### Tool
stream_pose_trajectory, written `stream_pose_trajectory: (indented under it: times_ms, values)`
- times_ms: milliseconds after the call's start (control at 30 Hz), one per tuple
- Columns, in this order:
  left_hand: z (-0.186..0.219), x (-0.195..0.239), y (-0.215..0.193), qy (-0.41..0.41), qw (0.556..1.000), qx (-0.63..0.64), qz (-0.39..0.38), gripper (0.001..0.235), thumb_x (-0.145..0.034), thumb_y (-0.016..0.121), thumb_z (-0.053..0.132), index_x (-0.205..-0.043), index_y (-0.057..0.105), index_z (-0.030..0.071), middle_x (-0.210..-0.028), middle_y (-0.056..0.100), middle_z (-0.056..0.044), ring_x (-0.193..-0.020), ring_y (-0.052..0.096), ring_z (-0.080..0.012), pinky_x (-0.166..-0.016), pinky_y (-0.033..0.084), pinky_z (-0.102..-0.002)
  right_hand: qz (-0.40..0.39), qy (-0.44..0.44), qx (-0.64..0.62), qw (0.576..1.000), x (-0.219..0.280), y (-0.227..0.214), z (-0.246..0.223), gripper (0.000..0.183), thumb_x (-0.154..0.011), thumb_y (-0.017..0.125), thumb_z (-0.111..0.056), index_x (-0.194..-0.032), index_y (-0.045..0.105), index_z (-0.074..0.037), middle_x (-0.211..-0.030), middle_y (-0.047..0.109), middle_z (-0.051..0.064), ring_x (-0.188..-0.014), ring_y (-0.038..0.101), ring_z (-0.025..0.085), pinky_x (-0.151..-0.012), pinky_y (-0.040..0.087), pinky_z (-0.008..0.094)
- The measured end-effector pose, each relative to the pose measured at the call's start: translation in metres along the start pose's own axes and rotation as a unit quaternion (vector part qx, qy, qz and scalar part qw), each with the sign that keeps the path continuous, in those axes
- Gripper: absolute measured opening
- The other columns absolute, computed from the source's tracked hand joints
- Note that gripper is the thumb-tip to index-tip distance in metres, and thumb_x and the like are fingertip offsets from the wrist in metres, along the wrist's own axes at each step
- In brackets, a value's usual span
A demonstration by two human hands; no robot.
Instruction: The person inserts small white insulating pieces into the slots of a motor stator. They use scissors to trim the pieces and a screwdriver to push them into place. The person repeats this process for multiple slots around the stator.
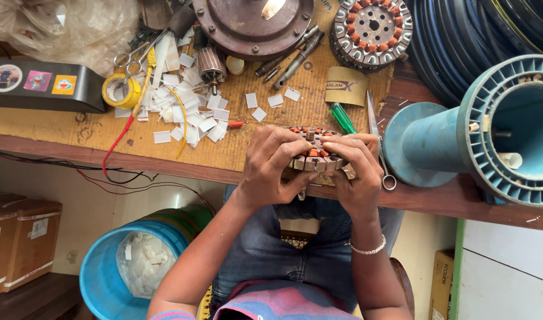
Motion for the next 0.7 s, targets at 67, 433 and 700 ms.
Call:
stream_pose_trajectory:
  times_ms: [67, 433, 700]
  values:
    - [-0.0025, 0.0002, 0.0006, -0.001, 1.000, 0.008, -0.007, 0.048, -0.084, 0.087, 0.030, -0.119, 0.061, 0.011, -0.115, 0.064, -0.007, -0.107, 0.062, -0.0300, -0.096, 0.046, -0.047, 0.004, -0.003, 0.006, 1.000, 0.0008, 0.0007, 0.0011, 0.036, -0.091, 0.076, -0.033, -0.116, 0.070, -0.007, -0.118, 0.074, 0.006, -0.111, 0.064, 0.026, -0.100, 0.051, 0.036]
    - [-0.0108, 0.0015, 0.0022, -0.016, 0.999, 0.042, -0.015, 0.049, -0.080, 0.089, 0.030, -0.119, 0.063, 0.013, -0.114, 0.063, -0.006, -0.106, 0.059, -0.0295, -0.097, 0.048, -0.045, 0.016, -0.007, 0.033, 0.999, 0.0008, 0.0024, -0.0025, 0.028, -0.087, 0.079, -0.013, -0.113, 0.071, -0.006, -0.116, 0.075, 0.007, -0.108, 0.065, 0.026, -0.098, 0.052, 0.036]
    - [-0.0051, -0.0024, 0.0007, -0.003, 1.000, 0.024, -0.006, 0.047, -0.082, 0.086, 0.032, -0.117, 0.063, 0.011, -0.111, 0.062, -0.008, -0.103, 0.059, -0.0315, -0.091, 0.049, -0.046, 0.010, 0.005, -0.009, 1.000, 0.0015, 0.0011, 0.0013, 0.038, -0.080, 0.078, -0.007, -0.117, 0.070, -0.004, -0.116, 0.075, 0.010, -0.111, 0.066, 0.028, -0.100, 0.053, 0.038]
Point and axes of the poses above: each hand's wrist, its own x-axis away from the middle knuckle, its own y-axis out of the palm, z = x × y, the point moved 5 cm from there along -x, towards the middle knuckle
